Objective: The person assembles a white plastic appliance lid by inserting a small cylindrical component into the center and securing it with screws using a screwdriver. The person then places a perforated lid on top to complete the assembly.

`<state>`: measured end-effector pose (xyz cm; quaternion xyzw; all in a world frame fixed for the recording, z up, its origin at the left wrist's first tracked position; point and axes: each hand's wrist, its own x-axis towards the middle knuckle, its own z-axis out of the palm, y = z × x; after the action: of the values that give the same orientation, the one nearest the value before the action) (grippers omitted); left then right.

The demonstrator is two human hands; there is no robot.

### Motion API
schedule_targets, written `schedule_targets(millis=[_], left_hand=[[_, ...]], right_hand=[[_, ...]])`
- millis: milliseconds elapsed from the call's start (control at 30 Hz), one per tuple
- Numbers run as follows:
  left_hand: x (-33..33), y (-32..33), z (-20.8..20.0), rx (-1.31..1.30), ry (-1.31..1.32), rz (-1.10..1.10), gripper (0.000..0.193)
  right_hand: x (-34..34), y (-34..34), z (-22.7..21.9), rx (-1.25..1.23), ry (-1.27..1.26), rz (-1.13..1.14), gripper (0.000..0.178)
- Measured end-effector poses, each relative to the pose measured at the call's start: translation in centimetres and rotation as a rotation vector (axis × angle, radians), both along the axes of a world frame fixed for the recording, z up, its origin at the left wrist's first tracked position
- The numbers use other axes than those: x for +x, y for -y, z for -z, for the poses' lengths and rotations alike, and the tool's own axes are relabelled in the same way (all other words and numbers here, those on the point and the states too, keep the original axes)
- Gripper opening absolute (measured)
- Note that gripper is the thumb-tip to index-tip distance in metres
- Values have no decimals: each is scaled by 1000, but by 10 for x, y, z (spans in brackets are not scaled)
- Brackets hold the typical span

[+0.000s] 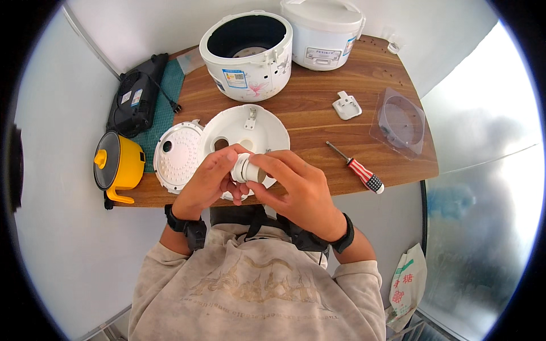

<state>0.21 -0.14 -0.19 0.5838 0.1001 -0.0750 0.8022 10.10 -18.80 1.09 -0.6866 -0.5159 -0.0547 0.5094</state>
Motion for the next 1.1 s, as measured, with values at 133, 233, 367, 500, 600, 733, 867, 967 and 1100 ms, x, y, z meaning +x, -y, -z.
schedule_targets(millis=[133, 233, 367, 500, 600, 733, 867, 967, 1100], left_hand=[[-1, -1, 0, -4, -9, 0, 49], [-1, 0, -2, -10, -30, -17, 48], [0, 1, -1, -18, -40, -22, 49], [0, 0, 3, -49, -44, -15, 48], [0, 1, 2, -49, -45, -18, 48], [-1, -1, 1, -36, -44, 11, 50], [0, -3, 4, -11, -11, 11, 51], [-2, -4, 3, -31, -23, 12, 51], [-2, -2, -3, -62, 5, 6, 40]], right_hand=[[2, 0, -2, -11, 13, -33, 43], [3, 1, -5, -42, 5, -42, 44], [3, 2, -5, -64, -14, -57, 45], [4, 2, -3, -64, 0, -83, 43], [5, 2, -5, -66, 8, -96, 42], [6, 3, -3, -38, 46, -126, 40], [7, 2, 1, -37, 124, -117, 42], [2, 1, -3, -40, 31, -108, 44], [1, 3, -4, 1, -110, -72, 46]])
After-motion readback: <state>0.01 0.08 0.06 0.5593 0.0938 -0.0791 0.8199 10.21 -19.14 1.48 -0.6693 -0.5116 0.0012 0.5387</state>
